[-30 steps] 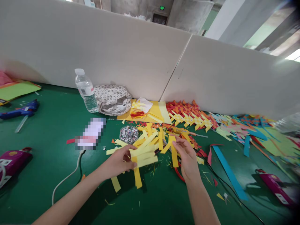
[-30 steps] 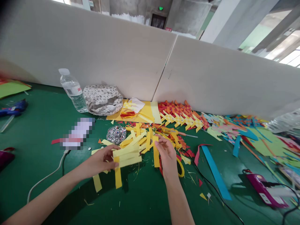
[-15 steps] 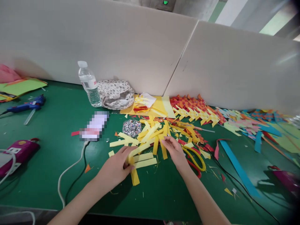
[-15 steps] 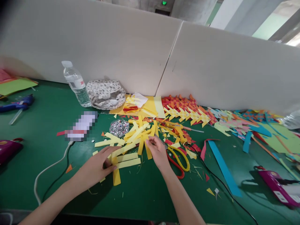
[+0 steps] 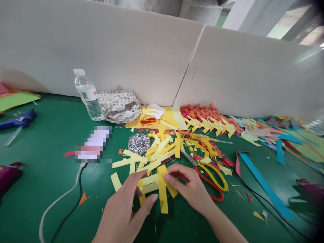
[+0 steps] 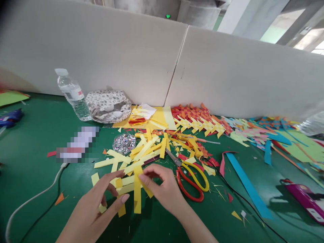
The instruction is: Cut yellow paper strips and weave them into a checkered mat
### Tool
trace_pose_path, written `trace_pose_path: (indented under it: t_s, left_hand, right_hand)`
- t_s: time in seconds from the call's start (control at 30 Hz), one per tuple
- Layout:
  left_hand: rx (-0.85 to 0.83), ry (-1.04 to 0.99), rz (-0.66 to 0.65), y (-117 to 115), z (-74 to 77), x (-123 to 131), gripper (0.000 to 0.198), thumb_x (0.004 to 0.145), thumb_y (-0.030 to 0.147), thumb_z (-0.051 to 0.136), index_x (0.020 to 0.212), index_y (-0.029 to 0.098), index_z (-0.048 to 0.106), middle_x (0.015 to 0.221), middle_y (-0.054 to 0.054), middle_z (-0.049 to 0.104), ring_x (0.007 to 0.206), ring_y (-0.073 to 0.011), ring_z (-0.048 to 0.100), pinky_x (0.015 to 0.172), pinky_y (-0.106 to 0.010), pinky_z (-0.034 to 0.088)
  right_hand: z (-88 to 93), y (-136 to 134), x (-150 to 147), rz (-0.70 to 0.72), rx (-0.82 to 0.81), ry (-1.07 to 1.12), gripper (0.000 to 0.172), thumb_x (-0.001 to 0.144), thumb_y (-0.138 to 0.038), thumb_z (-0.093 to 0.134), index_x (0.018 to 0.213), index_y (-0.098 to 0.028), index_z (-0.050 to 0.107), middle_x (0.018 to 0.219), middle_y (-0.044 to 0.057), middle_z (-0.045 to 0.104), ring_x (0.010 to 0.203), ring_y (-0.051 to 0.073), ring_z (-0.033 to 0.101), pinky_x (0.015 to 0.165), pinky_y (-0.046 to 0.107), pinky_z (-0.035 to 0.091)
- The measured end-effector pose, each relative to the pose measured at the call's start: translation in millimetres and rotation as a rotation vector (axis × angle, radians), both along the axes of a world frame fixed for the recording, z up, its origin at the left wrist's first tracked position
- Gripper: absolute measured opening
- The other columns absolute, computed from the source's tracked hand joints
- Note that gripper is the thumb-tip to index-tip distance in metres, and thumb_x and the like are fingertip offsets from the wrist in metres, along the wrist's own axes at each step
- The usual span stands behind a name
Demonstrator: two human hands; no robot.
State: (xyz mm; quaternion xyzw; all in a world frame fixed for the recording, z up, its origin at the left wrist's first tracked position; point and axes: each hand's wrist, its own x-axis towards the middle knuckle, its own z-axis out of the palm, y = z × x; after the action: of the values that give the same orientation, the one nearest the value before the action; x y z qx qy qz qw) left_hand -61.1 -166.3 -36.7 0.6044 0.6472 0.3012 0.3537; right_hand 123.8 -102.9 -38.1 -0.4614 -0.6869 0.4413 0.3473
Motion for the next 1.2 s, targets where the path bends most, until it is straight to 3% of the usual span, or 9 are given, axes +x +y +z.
trace_pose_path:
  t_s: [0.1,0.23,0.47,0.67,0.8,0.87,1.03,1.13,1.2]
  left_hand:
    - [-0.017,-0.137,0.012,4,-3.8,9,0.039,0.074,0.041,0.052,0.111,0.029,0.05,0.08,-0.004,0.063,0.046,-0.0163,0.054,0.041,-0.024,0.041]
    - [0.144,-0.143,0.024,7,-8.9,10,0.018,0.075,0.034,0.053,0.089,0.031,0.062,0.077,-0.003,0.066,0.06,-0.0197,0.059,0.05,-0.023,0.045]
    - [0.238,-0.045,0.272,2,-3.5,-11,0.016,0.073,0.039,0.056,0.085,0.03,0.061,0.088,-0.001,0.066,0.066,-0.0192,0.061,0.051,-0.022,0.05]
    - [0.255,-0.044,0.225,0,1.2,-6,0.015,0.077,0.036,0.053,0.087,0.025,0.059,0.089,-0.001,0.065,0.062,-0.0144,0.062,0.049,-0.019,0.051]
    - [0.312,-0.098,0.049,1,3.0,10,0.013,0.08,0.025,0.049,0.091,0.026,0.056,0.08,0.003,0.067,0.062,-0.0107,0.062,0.054,-0.016,0.051]
    - [0.334,-0.085,0.008,1,3.1,14,0.015,0.082,0.023,0.047,0.094,0.027,0.055,0.082,0.003,0.067,0.067,-0.0112,0.063,0.058,-0.017,0.051]
    - [0.3,0.21,0.035,0,-3.9,-1,0.027,0.085,0.03,0.041,0.111,0.027,0.045,0.104,-0.003,0.062,0.085,-0.0177,0.061,0.066,-0.027,0.053]
    - [0.315,0.436,0.014,-1,-15.9,-14,0.03,0.083,0.035,0.043,0.111,0.025,0.045,0.108,-0.005,0.059,0.097,-0.0234,0.055,0.069,-0.033,0.052]
    - [0.313,0.51,-0.014,-1,-25.2,-18,0.032,0.083,0.037,0.044,0.111,0.024,0.046,0.109,-0.005,0.058,0.099,-0.0247,0.052,0.071,-0.035,0.05]
  right_hand:
    - [5.7,-9,-9,0.141,0.075,-0.103,0.01,0.077,-0.027,0.057,0.072,-0.021,0.063,0.069,0.0,0.062,0.063,0.015,0.057,0.058,0.023,0.043]
    - [8.8,-9,-3,0.203,0.057,-0.165,0.012,0.078,-0.028,0.056,0.075,-0.023,0.066,0.071,0.0,0.065,0.065,0.015,0.059,0.059,0.024,0.045]
    - [-4.8,24,53,-0.23,0.204,-0.45,0.011,0.077,-0.033,0.057,0.078,-0.025,0.065,0.07,0.001,0.067,0.059,0.018,0.06,0.053,0.029,0.047]
    - [3.9,16,45,-0.275,0.627,-0.637,0.025,0.078,-0.034,0.056,0.1,-0.023,0.06,0.11,0.007,0.059,0.105,0.026,0.05,0.091,0.044,0.036]
    - [21.5,-10,3,0.114,0.394,-0.514,0.04,0.071,-0.043,0.062,0.106,-0.024,0.055,0.106,0.005,0.061,0.098,0.022,0.055,0.082,0.033,0.045]
    - [25.1,-15,-13,0.277,0.294,-0.452,0.015,0.079,-0.035,0.056,0.09,-0.027,0.06,0.087,-0.001,0.066,0.079,0.015,0.06,0.07,0.026,0.047]
    - [21.1,8,-5,0.09,0.262,-0.454,0.012,0.084,-0.024,0.049,0.087,-0.023,0.06,0.082,-0.001,0.067,0.073,0.013,0.061,0.065,0.022,0.046]
    - [16.5,25,15,0.071,0.287,-0.713,0.016,0.085,-0.026,0.045,0.09,-0.023,0.06,0.084,0.001,0.067,0.074,0.017,0.061,0.064,0.027,0.046]
    - [13.2,29,22,-0.006,0.449,-0.918,0.016,0.082,-0.03,0.05,0.088,-0.019,0.06,0.086,0.007,0.064,0.086,0.026,0.057,0.071,0.036,0.045]
